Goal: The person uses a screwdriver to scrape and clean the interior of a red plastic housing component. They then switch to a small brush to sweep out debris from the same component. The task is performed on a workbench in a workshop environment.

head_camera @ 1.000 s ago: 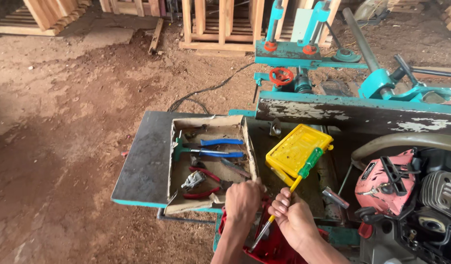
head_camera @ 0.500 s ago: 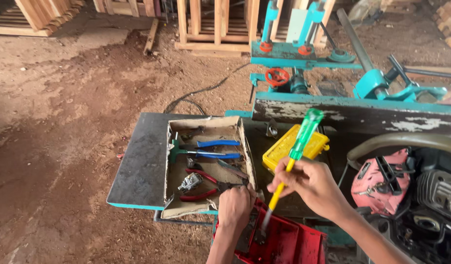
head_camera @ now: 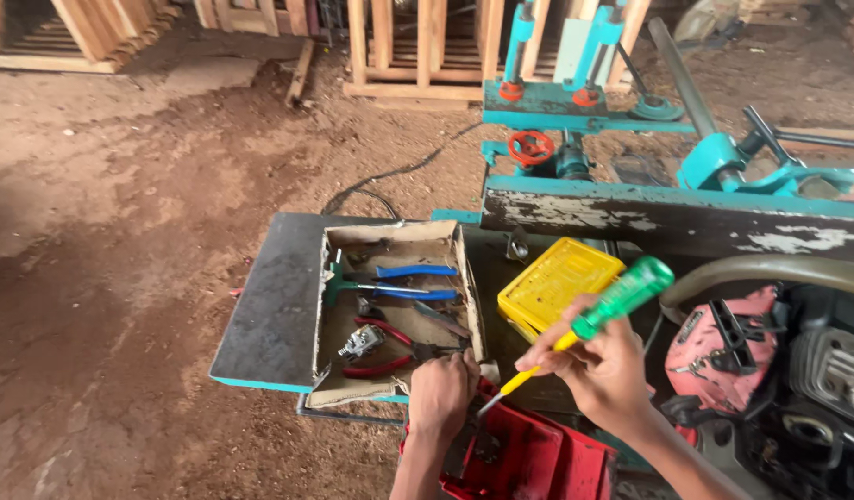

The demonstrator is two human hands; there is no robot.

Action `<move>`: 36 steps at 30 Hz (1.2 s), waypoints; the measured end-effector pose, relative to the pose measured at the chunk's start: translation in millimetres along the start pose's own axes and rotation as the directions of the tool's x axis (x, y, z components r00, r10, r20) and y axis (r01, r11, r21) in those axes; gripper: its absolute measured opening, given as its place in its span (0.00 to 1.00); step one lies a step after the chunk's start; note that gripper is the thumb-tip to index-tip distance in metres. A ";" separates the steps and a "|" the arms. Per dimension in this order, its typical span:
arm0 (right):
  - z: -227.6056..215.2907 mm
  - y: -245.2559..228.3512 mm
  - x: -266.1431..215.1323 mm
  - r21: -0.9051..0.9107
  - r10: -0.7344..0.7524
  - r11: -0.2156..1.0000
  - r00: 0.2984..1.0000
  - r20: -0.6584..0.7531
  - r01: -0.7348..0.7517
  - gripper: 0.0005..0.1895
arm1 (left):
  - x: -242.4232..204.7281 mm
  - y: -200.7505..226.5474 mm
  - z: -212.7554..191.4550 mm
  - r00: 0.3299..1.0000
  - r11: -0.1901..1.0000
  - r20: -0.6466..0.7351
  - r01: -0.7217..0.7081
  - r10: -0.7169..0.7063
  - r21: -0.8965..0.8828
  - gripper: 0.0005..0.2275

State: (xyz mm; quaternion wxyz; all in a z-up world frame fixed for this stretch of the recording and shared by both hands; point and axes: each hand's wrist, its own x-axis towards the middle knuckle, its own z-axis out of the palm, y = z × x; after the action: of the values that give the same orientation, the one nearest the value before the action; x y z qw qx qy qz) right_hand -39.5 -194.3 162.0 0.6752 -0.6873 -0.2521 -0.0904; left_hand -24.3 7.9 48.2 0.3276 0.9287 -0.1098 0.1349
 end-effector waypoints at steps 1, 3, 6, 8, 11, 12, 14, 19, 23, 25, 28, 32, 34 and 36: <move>1.0 -1.5 0.5 -0.009 0.006 1.000 1.000 -0.005 -0.006 0.22 | -0.5 -0.7 -1.8 0.999 1.000 -0.028 -0.023 0.023 -0.005 0.18; 1.8 -5.1 -2.7 -0.029 0.028 0.999 0.999 -0.021 -0.028 0.23 | 1.3 -0.9 -2.4 0.999 0.999 -0.036 -0.033 0.034 0.015 0.19; -0.2 -6.8 -8.8 -0.146 0.086 0.985 0.996 -0.035 -0.090 0.20 | -0.9 -1.1 -0.7 0.998 0.999 0.042 0.040 -0.041 0.033 0.20; 0.3 -7.6 -11.2 -0.117 -0.057 0.992 0.998 -0.029 0.053 0.15 | -0.1 0.4 3.1 0.997 0.998 0.051 0.055 -0.057 0.029 0.20; 8.6 -10.3 -9.3 -0.108 -0.001 0.994 0.999 -0.040 -0.003 0.18 | -2.7 -4.2 0.1 1.000 1.000 -0.021 -0.007 0.008 0.016 0.18; 12.4 -10.8 -8.5 -0.112 0.063 0.991 0.997 -0.048 -0.068 0.21 | -1.5 -4.9 0.2 0.998 0.999 -0.045 -0.032 0.032 0.005 0.18; 18.1 -9.3 -9.6 -0.166 0.054 0.985 0.998 -0.021 -0.057 0.21 | -8.3 -4.0 2.8 0.999 1.000 -0.029 -0.021 0.021 0.005 0.18; 13.1 -13.0 -12.6 -0.084 -0.037 0.996 0.999 0.020 0.038 0.22 | -5.3 -3.2 5.6 1.000 1.000 -0.011 0.026 -0.026 0.015 0.18; 9.0 -16.9 -11.2 -0.054 -0.027 0.998 0.999 -0.038 0.025 0.24 | -4.8 -5.0 6.1 0.999 0.999 0.005 0.051 -0.051 0.017 0.19; 8.2 -18.0 -10.8 -0.060 -0.025 0.998 0.999 -0.024 0.024 0.24 | -3.8 -4.6 6.1 0.996 0.996 0.025 0.088 -0.088 0.005 0.22; 10.0 -18.5 -7.5 -0.076 -0.018 0.997 1.000 0.014 0.019 0.24 | -5.6 -4.4 5.9 0.998 0.997 0.007 0.070 -0.070 0.032 0.21; 14.0 -18.0 -16.7 -0.140 -0.052 0.989 0.998 0.022 0.055 0.25 | -10.7 -9.8 18.2 0.996 0.996 0.066 0.061 -0.066 0.063 0.21; 18.8 -16.2 -12.6 -0.157 -0.080 0.984 0.997 0.021 0.083 0.25 | -11.3 -19.4 16.7 0.993 0.997 0.117 0.011 -0.019 0.077 0.17; 17.4 -15.6 -11.9 -0.172 -0.079 0.982 0.997 0.021 0.082 0.26 | -4.6 -23.3 20.8 0.987 0.972 0.157 -0.007 -0.031 0.235 0.20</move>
State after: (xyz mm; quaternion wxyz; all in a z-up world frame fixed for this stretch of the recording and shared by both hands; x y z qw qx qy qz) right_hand -60.8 -180.6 169.0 0.6069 -0.7332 -0.2757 -0.1342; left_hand -18.1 12.9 17.6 0.2064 0.9694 -0.1132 0.0701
